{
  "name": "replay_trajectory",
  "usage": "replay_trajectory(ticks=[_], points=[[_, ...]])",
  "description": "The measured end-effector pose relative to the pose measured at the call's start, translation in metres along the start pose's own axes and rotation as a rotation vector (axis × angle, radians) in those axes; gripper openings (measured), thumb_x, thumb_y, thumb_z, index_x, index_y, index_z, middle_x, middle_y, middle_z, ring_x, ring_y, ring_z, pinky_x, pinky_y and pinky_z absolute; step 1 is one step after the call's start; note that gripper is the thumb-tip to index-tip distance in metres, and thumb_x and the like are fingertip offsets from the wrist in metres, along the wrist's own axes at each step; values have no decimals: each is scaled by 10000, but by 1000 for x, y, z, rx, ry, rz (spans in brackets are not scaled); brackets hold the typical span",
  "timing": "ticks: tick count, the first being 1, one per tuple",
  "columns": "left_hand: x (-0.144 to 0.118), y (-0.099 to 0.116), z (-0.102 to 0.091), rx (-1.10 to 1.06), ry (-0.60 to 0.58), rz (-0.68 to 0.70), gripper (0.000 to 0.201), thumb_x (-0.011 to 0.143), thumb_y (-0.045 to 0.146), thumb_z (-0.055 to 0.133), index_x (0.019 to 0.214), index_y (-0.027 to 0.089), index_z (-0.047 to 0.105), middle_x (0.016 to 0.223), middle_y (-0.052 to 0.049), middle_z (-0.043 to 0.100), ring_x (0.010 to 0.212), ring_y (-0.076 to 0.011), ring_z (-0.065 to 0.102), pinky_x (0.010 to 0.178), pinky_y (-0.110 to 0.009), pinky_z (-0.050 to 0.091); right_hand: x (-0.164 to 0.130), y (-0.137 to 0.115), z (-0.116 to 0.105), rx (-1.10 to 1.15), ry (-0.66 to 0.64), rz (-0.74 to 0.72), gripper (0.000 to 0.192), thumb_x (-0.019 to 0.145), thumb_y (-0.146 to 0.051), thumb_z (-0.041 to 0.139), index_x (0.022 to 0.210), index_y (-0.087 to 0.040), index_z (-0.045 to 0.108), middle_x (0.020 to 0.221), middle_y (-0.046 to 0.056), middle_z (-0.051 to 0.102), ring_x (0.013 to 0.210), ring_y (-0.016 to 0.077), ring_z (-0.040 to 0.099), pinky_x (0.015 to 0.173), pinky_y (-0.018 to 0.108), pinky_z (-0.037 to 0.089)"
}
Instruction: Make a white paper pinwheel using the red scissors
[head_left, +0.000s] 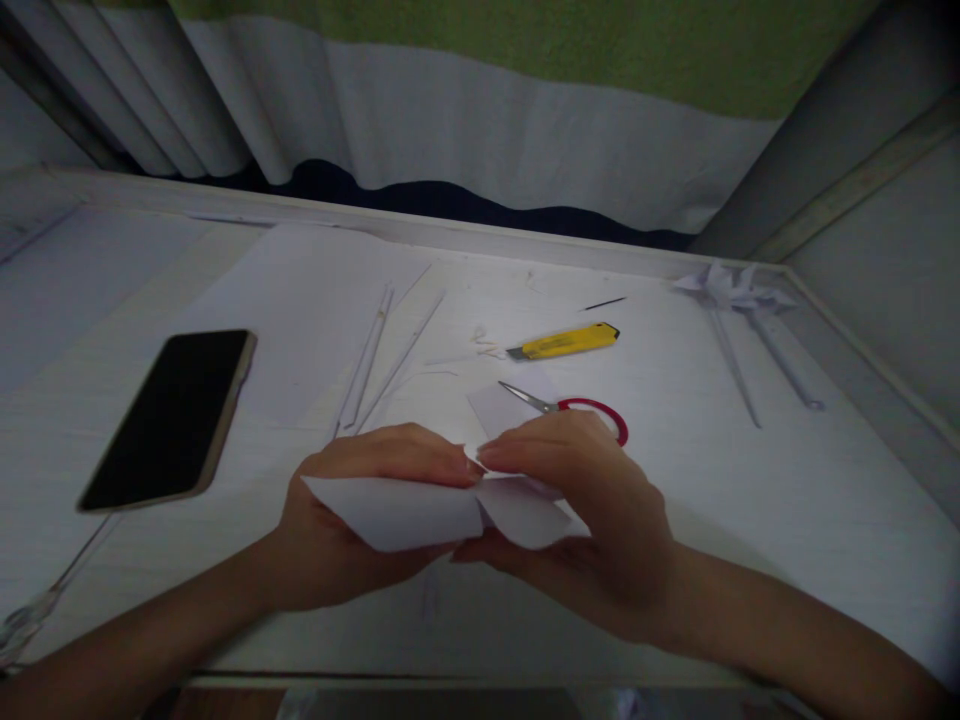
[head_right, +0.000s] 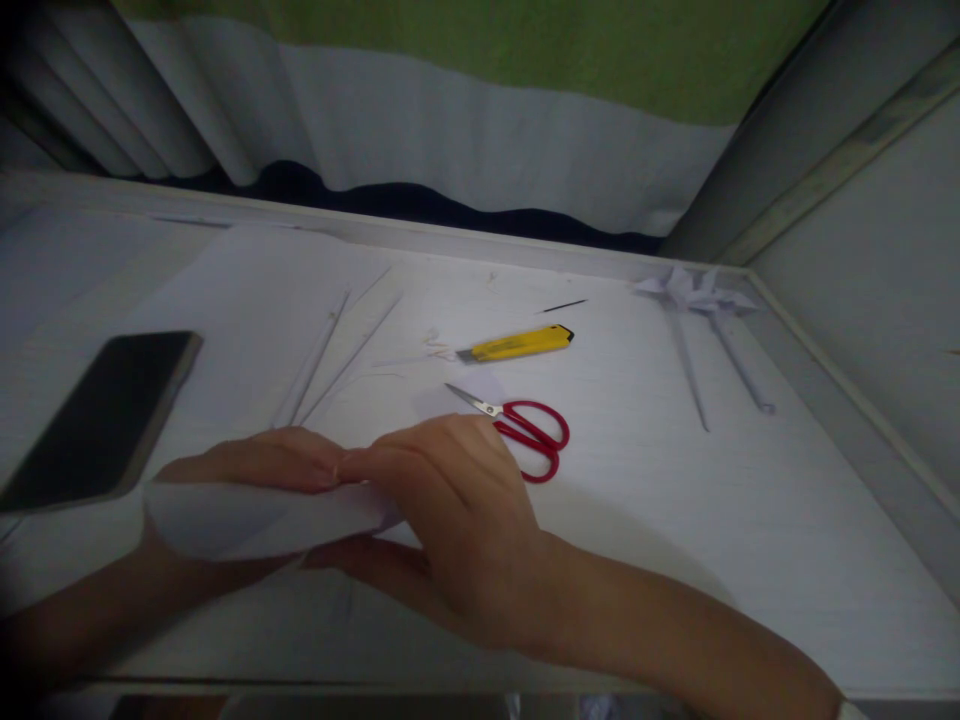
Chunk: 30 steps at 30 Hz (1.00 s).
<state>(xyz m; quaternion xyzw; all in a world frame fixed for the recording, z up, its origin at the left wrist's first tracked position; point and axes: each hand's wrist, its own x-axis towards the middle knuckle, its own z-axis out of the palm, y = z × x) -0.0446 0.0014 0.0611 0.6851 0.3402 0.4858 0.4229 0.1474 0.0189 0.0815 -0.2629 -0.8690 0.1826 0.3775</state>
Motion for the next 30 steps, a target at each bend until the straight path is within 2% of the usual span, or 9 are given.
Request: replay_trajectory(ticks=[8,11,12,16,21,23,25,28,30], points=[[3,1,-13,180,-106,173,243,747,225,571,986,257,601,916,-24,648,853,-166,599,775,-254,484,-2,5,1,106,-20,-94,205,745,-176,559,932,-92,568,829,83,636,752,170,557,653,328,432],[5,1,-23,228,-388,231,360,748,206,567,1091,308,535,1000,-6,632,883,-167,594,827,-264,465,-1,5,1,112,-7,-116,151,733,-114,536,864,-71,598,789,102,638,720,178,560,619,327,440],[5,1,-24,244,-429,251,391,728,203,592,1095,323,530,1022,5,623,871,-159,598,827,-253,465,-1,5,0,119,-4,-117,142,730,-98,531,846,-65,605,790,107,638,719,178,561,617,325,443],[-2,4,-18,345,-168,206,280,790,225,512,1044,332,564,959,35,636,858,-142,593,847,-255,447,-1,7,0,124,-19,-188,152,762,-71,479,826,-51,615,827,120,644,742,181,565,655,333,450],[-10,4,-4,296,-61,157,210,773,282,521,966,325,593,892,23,653,814,-157,599,819,-278,441,-2,8,2,118,-18,-203,143,753,-71,506,851,-73,610,840,104,648,757,177,567,678,328,445],[-7,4,-1,257,17,66,234,694,262,608,926,290,595,856,6,657,791,-173,599,752,-273,462,-1,9,5,155,-13,-110,144,709,-118,592,851,-99,606,795,73,649,718,158,570,653,298,448],[-2,5,1,200,80,-74,246,628,194,663,856,252,594,792,5,653,708,-156,599,632,-231,473,0,9,8,234,-26,99,166,671,-208,651,810,-129,609,721,33,640,648,133,567,597,259,452],[9,4,3,62,73,-321,162,649,172,645,792,215,582,742,14,639,636,-120,588,557,-193,454,5,13,17,498,-47,498,159,656,-281,652,753,-160,617,649,-1,632,608,125,577,545,230,463],[14,-1,2,-108,44,-466,167,679,207,624,833,212,559,697,24,636,608,-110,588,532,-182,444,8,18,22,710,-47,682,201,629,-269,667,797,-166,625,677,2,649,644,142,596,575,249,478]])
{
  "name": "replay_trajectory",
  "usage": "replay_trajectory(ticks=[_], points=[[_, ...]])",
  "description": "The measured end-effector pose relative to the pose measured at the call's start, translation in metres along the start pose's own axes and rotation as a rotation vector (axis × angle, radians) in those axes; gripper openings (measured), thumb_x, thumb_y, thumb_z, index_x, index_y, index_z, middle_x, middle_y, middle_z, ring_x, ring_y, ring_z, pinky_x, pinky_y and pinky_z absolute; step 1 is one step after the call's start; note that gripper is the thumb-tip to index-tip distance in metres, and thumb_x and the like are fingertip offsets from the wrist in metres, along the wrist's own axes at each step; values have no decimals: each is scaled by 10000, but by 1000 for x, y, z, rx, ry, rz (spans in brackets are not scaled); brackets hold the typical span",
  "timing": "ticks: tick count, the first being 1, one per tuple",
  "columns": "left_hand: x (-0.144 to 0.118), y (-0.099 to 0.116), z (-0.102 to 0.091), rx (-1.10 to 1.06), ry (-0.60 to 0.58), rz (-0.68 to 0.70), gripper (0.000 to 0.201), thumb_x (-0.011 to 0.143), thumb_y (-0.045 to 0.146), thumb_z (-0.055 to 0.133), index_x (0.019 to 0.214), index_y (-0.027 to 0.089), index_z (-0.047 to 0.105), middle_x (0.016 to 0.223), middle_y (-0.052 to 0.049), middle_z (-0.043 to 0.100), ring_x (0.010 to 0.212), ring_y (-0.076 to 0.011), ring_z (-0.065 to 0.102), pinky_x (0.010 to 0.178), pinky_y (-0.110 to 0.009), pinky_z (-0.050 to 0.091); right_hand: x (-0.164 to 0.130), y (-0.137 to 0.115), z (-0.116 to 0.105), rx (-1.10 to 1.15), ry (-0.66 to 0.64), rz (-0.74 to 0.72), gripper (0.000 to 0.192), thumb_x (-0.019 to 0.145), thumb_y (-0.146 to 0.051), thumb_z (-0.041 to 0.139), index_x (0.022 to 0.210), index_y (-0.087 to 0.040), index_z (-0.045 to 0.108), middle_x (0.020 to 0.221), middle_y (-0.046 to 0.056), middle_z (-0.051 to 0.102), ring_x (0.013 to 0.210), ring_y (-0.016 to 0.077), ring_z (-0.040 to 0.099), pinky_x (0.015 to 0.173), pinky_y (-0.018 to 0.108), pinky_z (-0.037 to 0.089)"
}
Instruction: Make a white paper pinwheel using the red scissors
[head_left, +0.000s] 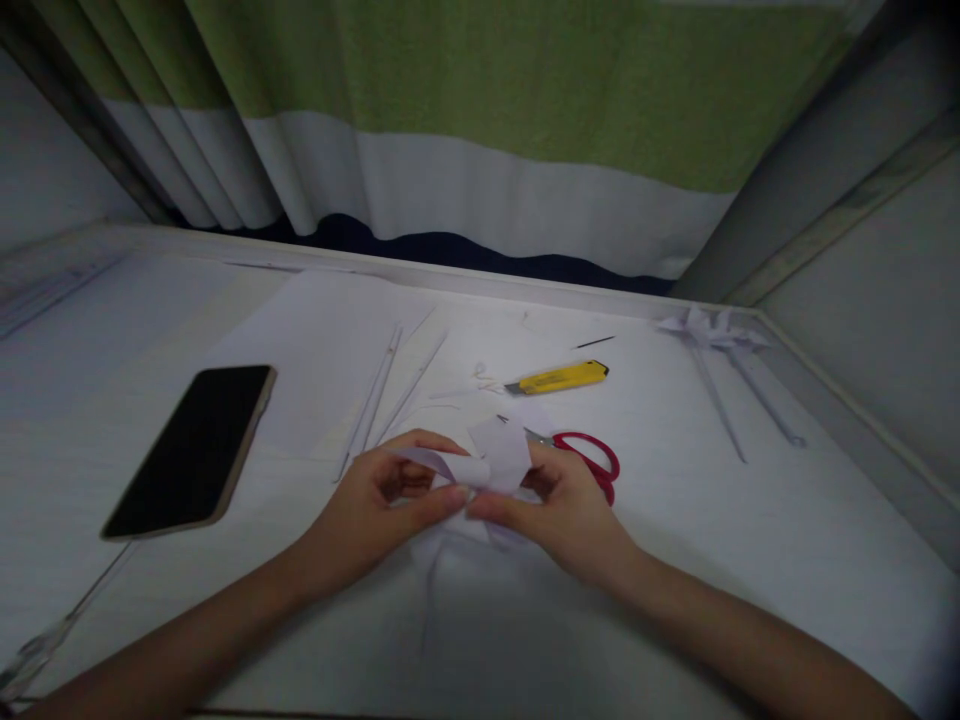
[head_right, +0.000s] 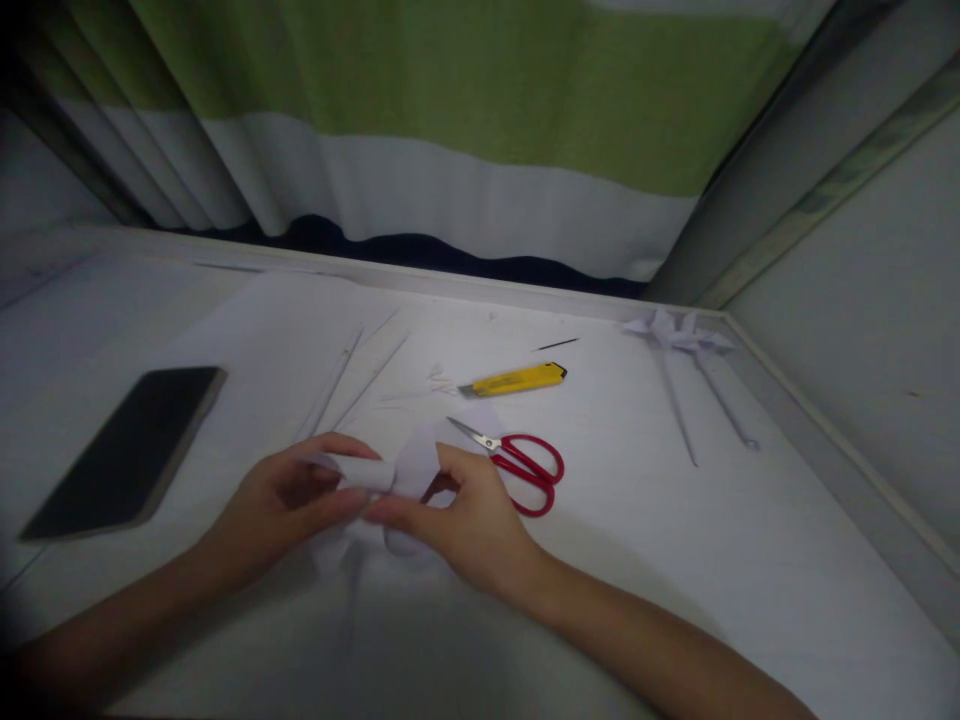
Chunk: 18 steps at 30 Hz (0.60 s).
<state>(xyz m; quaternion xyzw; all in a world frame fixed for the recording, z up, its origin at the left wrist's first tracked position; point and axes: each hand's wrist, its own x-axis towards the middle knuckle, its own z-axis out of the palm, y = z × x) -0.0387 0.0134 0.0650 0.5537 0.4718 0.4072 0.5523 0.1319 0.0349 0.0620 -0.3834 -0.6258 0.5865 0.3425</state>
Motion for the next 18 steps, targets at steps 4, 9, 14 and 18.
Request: replay_trajectory(ticks=[4,9,14,18], points=[[6,-12,-6,-212,-20,-113,236,724,314,577,932,213,531,615,40,618,559,-95,573,509,-168,425,9,10,0,283,-20,179,212,605,-199,676,813,-174,646,765,18,677,691,148,617,652,274,485],[6,-14,-9,-240,-75,-115,266,783,361,490,1009,219,485,797,-8,645,770,-159,601,684,-256,453,11,14,0,323,-6,195,196,594,-167,680,788,-190,671,764,8,684,691,138,616,667,260,479],[5,-1,-9,-166,-81,-106,270,794,338,485,1037,222,456,800,4,629,751,-135,588,684,-241,443,10,7,1,265,12,121,185,601,-154,672,782,-192,660,741,-11,662,653,107,586,626,225,462],[4,6,-12,-216,-121,-120,365,778,355,499,1095,207,393,838,-27,628,763,-160,594,697,-284,446,10,3,2,227,66,96,112,572,-166,685,665,-158,624,578,-42,586,479,65,502,455,181,395]])
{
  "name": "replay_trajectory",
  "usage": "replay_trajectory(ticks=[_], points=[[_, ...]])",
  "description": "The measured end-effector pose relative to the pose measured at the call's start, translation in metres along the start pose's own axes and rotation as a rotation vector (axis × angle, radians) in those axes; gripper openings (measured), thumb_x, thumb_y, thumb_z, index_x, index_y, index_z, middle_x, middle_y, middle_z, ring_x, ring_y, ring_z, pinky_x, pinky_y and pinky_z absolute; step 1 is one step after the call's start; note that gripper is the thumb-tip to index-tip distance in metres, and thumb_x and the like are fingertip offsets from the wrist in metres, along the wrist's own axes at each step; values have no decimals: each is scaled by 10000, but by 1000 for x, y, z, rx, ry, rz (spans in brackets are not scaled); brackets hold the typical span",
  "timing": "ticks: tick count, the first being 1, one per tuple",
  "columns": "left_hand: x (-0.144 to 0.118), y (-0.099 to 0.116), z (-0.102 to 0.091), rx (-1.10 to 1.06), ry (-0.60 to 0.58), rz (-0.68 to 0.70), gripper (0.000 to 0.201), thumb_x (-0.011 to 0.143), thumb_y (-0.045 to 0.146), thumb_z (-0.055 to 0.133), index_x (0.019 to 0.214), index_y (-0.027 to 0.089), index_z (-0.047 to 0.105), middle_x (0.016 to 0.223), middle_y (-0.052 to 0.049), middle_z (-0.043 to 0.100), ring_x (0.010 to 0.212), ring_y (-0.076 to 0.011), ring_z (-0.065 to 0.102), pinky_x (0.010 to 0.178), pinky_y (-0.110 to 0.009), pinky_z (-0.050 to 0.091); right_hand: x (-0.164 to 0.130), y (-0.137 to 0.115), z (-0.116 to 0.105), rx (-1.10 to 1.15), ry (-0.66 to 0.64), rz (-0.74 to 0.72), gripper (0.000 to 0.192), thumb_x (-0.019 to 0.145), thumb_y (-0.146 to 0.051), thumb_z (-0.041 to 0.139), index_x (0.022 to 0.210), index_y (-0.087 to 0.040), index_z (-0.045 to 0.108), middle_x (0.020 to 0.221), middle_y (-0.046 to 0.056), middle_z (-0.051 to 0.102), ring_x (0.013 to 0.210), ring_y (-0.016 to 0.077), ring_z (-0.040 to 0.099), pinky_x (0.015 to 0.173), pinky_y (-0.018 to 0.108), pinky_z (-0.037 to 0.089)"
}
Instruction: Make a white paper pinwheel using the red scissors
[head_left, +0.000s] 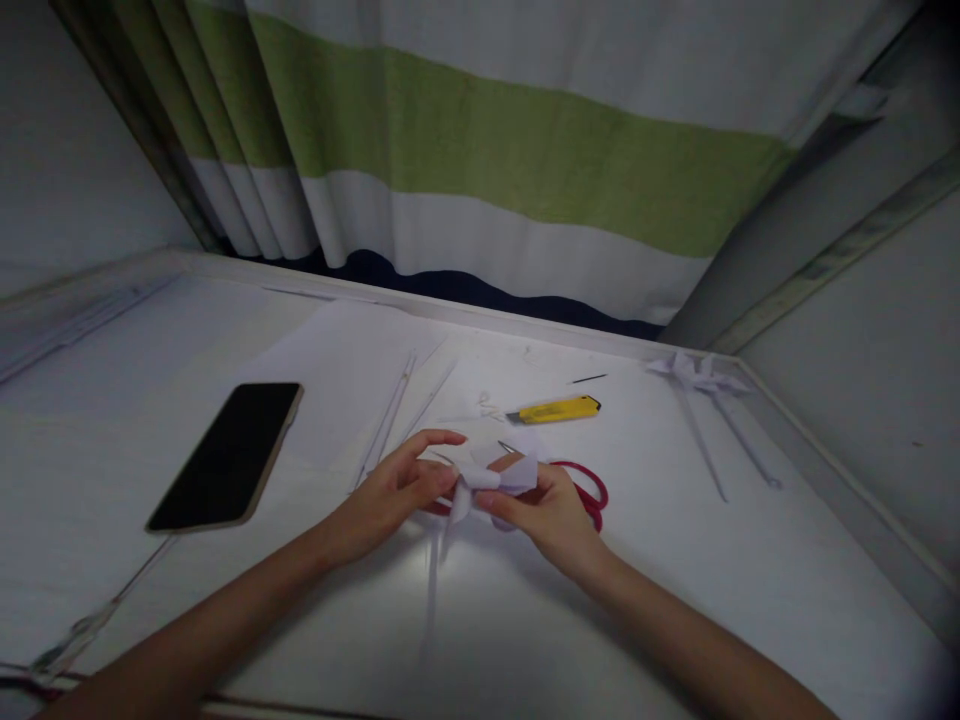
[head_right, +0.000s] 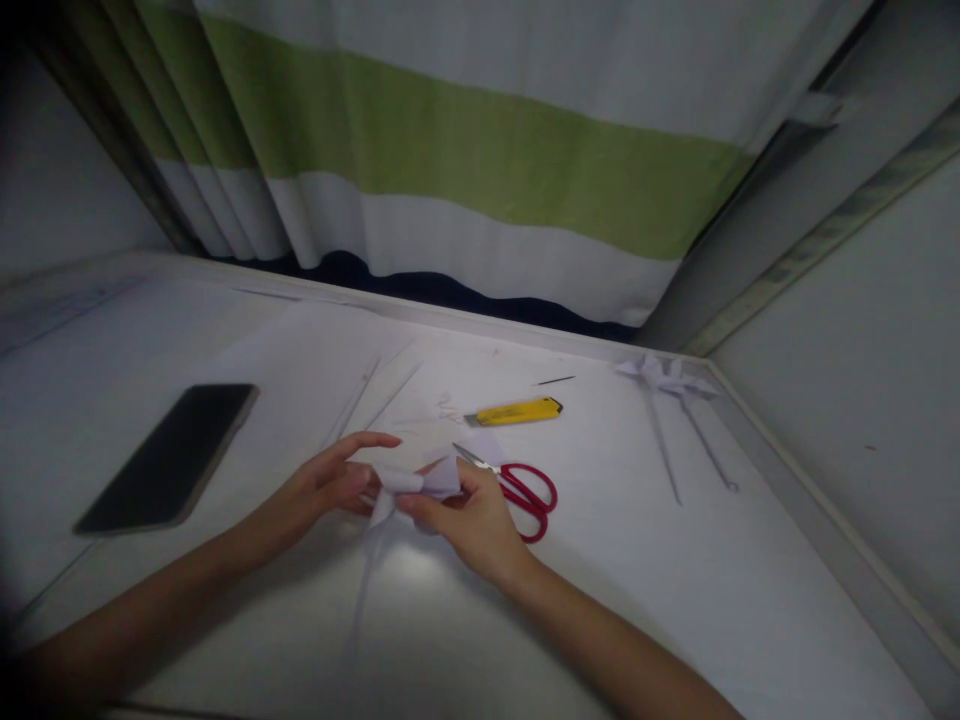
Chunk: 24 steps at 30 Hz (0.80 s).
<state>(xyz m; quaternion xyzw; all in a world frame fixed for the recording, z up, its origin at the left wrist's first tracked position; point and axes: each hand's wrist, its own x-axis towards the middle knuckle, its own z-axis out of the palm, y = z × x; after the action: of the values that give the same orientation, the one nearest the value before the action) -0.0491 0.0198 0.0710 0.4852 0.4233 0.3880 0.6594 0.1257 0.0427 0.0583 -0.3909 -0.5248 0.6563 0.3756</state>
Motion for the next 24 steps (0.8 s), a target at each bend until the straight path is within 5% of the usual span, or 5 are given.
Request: replay_trajectory(ticks=[6,11,14,18,24], points=[[2,6,-9,121,61,-8,409,821,415,384,1143,166,348,1079,-133,553,847,-196,593,747,-349,449,6,-4,-5,-62,151,-33,197,548,-266,704,673,-139,618,578,-16,615,502,101,536,502,220,437],[21,35,-47,965,529,146,423,818,473,308,1083,167,430,1062,-98,575,926,-193,563,762,-308,440,12,-19,-21,-39,248,-61,298,584,-333,681,797,-130,633,746,64,674,649,184,608,611,304,479],[36,60,-65,1133,634,119,417,785,493,371,1038,181,481,1031,-92,590,887,-225,568,747,-336,423,13,-30,-29,-36,289,-100,292,595,-332,677,797,-126,635,752,72,681,661,199,617,594,301,484],[71,67,-61,1281,631,73,393,781,500,396,1009,202,515,915,-57,620,888,-236,553,771,-369,405,14,-40,-33,-94,409,-138,291,551,-355,699,715,-120,648,692,64,684,599,203,617,537,286,479],[136,26,-47,1386,546,-103,285,822,268,469,1076,139,475,1068,-81,511,892,-190,533,739,-385,458,15,-43,-34,-116,429,-173,310,536,-355,708,738,-126,659,678,56,687,591,198,622,530,275,480]])
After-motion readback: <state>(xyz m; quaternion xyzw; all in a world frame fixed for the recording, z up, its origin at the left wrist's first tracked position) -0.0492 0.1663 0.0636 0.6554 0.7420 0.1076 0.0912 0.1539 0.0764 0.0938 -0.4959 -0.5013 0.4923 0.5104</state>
